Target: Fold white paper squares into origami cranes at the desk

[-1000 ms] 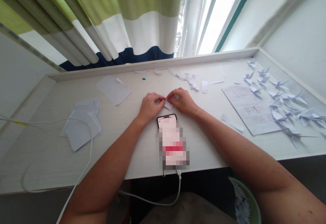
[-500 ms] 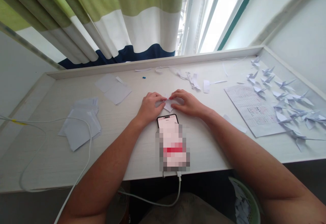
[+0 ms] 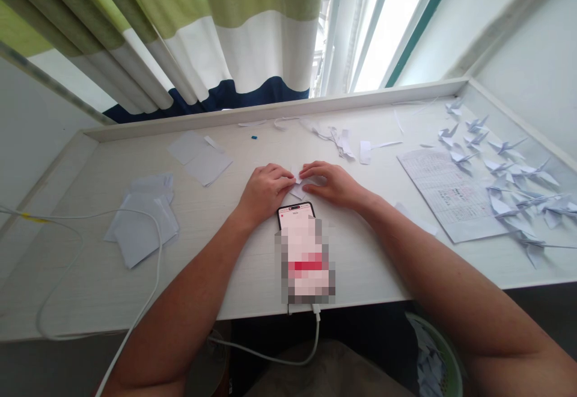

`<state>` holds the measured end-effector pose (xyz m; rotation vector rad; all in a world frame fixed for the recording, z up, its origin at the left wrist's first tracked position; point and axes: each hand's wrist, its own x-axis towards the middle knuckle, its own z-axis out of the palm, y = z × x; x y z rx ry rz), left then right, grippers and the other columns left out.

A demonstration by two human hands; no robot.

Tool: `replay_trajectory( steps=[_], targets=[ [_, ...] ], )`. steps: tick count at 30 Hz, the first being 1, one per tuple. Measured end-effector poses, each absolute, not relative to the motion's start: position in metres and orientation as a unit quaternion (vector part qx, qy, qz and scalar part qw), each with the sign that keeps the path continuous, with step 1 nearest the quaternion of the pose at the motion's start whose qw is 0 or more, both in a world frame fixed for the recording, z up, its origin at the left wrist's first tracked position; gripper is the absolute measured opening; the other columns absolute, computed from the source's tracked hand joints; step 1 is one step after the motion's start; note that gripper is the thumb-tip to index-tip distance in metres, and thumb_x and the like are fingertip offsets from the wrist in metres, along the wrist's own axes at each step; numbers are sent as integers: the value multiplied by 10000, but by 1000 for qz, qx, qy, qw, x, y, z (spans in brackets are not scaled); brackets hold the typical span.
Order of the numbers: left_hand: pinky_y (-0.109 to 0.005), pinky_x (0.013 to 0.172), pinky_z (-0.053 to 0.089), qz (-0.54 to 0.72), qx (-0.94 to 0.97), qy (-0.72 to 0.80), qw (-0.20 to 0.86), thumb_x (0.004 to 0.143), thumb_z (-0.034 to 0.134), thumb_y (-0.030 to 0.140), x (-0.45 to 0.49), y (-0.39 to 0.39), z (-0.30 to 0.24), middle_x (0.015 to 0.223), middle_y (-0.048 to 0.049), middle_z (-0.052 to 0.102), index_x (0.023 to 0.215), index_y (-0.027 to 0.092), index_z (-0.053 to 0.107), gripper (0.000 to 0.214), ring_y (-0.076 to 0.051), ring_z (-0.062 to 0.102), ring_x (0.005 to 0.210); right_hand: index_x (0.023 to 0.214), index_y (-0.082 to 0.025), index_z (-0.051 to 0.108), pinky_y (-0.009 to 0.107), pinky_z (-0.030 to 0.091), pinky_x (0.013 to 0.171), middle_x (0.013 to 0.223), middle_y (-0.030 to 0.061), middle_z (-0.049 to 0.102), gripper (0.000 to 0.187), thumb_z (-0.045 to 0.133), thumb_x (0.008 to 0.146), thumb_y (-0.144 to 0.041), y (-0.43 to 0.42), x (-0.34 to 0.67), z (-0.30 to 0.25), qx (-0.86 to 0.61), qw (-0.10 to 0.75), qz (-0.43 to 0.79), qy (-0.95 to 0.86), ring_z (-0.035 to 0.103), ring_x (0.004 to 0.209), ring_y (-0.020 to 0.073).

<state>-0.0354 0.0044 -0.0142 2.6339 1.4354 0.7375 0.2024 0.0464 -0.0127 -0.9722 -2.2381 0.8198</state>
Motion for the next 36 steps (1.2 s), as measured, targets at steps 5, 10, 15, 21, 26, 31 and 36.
replay_trajectory(
  steps=[5,10,15,21,26,31,36],
  targets=[
    [-452,1063,482,211,853,475,43,1064,591,276,-35,3,-11,1193,-31,834,1127,280,824,241,-253,708,1216,1117,-254,863,486,556,1131,1296,84,799,207,704,989,-285,42,202,-10,-365,243,257,-861,729,1267,309],
    [-485,1126,435,171,858,479,63,1040,593,243,-35,-2,-4,1276,-11,814,1149,324,821,265,-278,655,1331,1162,-279,848,502,536,1147,1342,55,790,264,604,1063,-296,36,202,0,-367,184,190,-892,697,1333,299],
    [-473,1120,433,147,872,460,80,1036,573,250,-42,-5,2,1398,-31,755,1223,328,797,302,-273,624,1368,1272,-293,801,545,471,1193,1423,40,753,298,566,1088,-289,32,206,6,-357,138,149,-912,668,1376,295],
    [-506,1216,340,147,869,462,95,1048,560,304,-44,-8,7,1410,-22,753,1255,342,785,309,-272,614,1413,1347,-293,769,562,450,1189,1470,44,723,325,583,1084,-330,31,209,9,-350,121,156,-916,596,1459,334],
    [-482,1173,379,165,858,476,102,1041,568,312,-44,-7,6,1402,-62,759,1378,283,727,373,-263,650,1366,1331,-309,773,571,421,1198,1463,25,729,316,577,1086,-335,30,208,10,-354,113,141,-917,610,1432,333],
    [-476,1101,412,143,867,467,95,1055,556,345,-48,-5,5,1405,-27,756,1248,316,787,302,-278,632,1348,1328,-317,777,574,410,1206,1471,28,725,324,585,1081,-398,29,208,11,-359,108,134,-917,601,1434,336],
    [-489,1117,392,142,868,466,89,1047,566,332,-47,-6,6,1408,-29,750,1266,327,776,303,-279,620,1352,1383,-314,753,559,438,1190,1463,47,727,377,592,1073,-457,29,209,9,-351,122,146,-917,601,1421,345]
  ],
)
